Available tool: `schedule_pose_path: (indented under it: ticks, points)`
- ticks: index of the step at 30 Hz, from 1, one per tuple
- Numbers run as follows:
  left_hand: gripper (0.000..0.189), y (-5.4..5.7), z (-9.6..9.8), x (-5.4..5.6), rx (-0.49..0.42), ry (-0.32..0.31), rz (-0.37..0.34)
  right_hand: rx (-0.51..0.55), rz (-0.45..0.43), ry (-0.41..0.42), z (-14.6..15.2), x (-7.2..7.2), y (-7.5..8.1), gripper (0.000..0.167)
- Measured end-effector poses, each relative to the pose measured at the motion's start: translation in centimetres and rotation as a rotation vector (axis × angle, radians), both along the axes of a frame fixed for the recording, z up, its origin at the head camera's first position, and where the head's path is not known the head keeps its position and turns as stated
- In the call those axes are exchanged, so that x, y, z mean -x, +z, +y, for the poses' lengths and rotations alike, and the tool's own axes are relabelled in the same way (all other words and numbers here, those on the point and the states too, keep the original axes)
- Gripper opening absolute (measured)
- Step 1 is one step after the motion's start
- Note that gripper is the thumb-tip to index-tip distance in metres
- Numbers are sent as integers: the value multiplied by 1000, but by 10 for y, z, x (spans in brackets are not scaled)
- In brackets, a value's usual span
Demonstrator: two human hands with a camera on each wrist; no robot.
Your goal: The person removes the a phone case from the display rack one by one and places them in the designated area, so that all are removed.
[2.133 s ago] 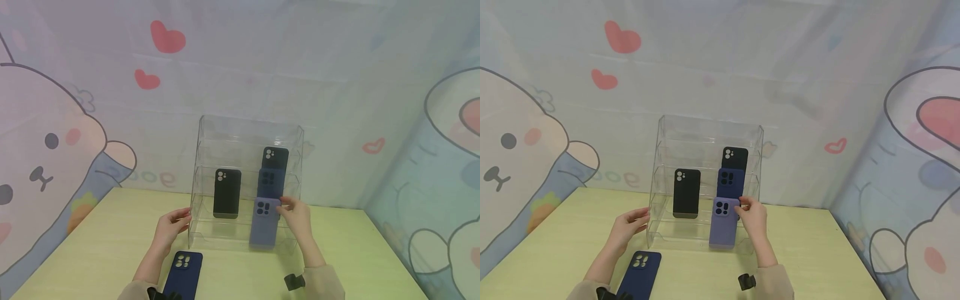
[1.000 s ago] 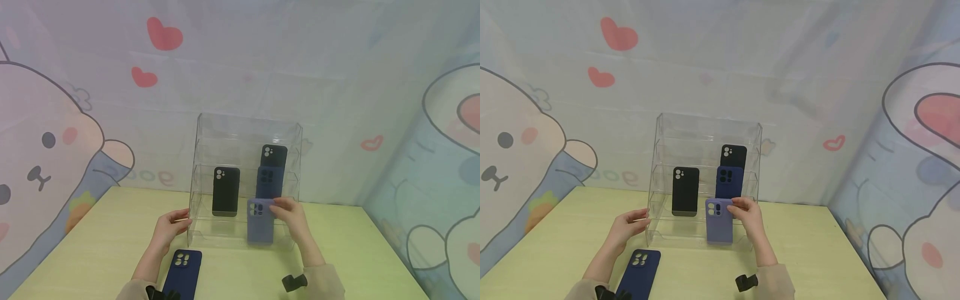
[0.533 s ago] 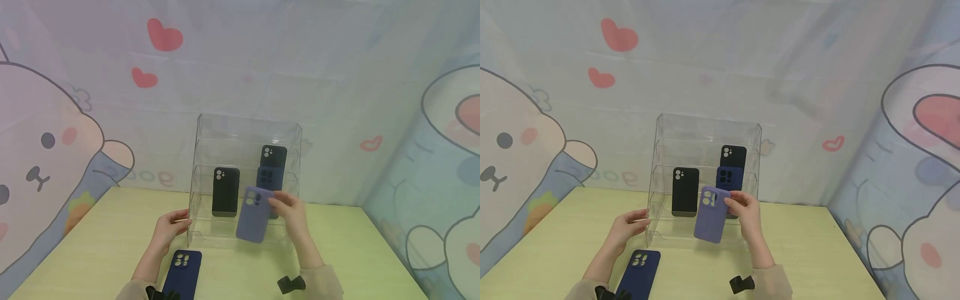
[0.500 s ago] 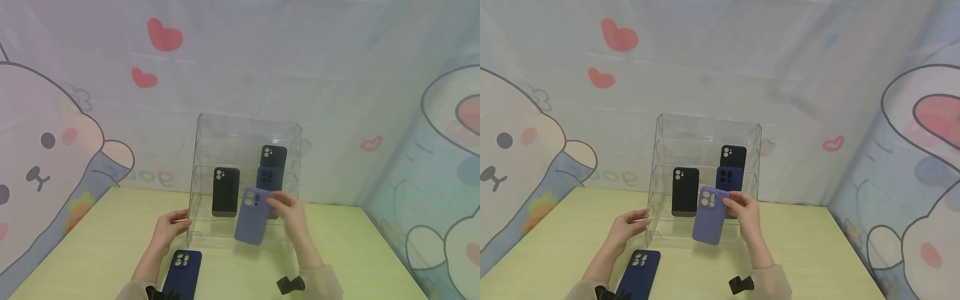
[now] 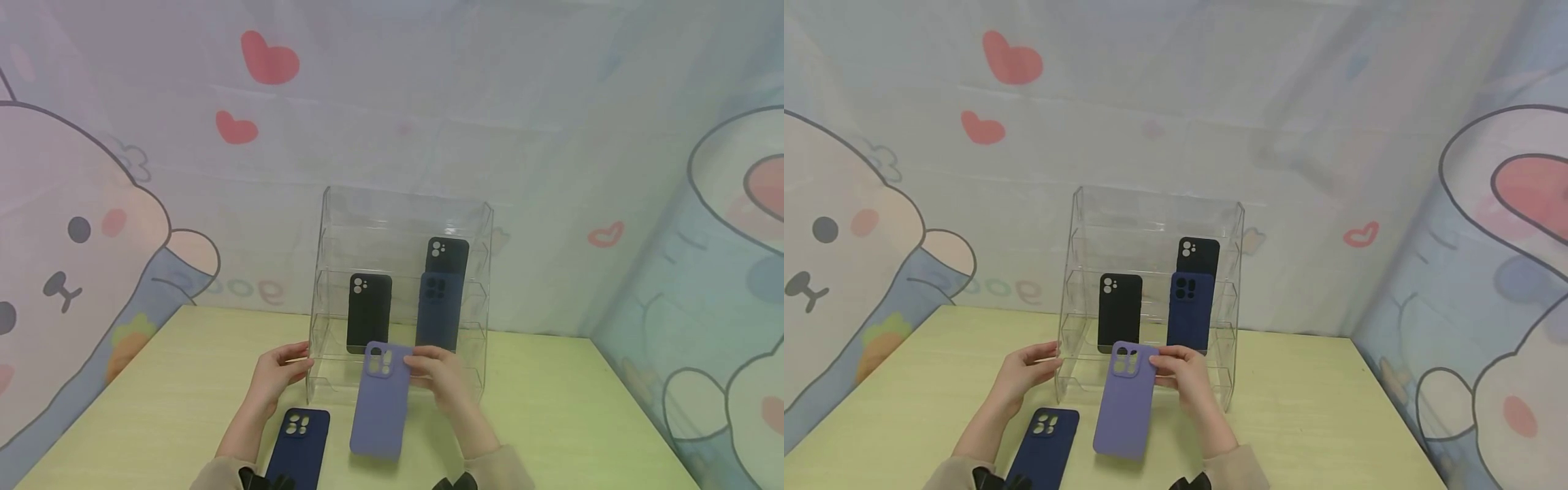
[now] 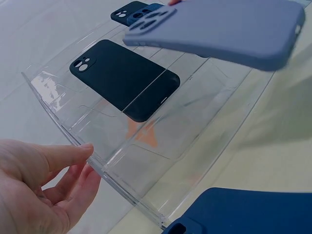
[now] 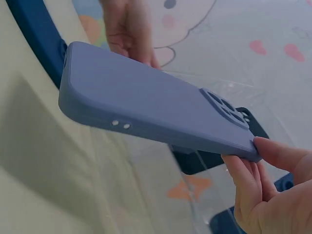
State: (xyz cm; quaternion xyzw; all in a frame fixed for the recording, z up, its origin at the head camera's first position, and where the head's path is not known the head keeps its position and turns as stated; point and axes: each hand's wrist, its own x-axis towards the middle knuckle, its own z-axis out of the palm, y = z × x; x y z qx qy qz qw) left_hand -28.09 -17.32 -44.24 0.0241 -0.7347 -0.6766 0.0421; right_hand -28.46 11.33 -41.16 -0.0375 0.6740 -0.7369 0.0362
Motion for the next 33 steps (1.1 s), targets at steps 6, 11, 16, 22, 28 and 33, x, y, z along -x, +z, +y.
schedule_pose_path:
  ticks: [6,11,16,22,28,33]
  points:
    - [44,0,0,1,1,2,1,-17,-48,101,-13,-3,-23,44]
    - [44,0,0,1,7,0,0,-11,-94,164,-23,-6,-39,45]
    - [44,1,-1,1,2,-9,2,-12,-126,167,-31,-10,-48,42]
    - [44,1,-1,0,-3,-18,8,-57,-140,172,-37,-14,-54,37]
    - [44,2,0,-1,14,-3,4,-92,-132,168,-42,-19,-58,29]
    - [44,2,0,-1,22,-2,4,-156,-104,142,-45,-24,-58,25]
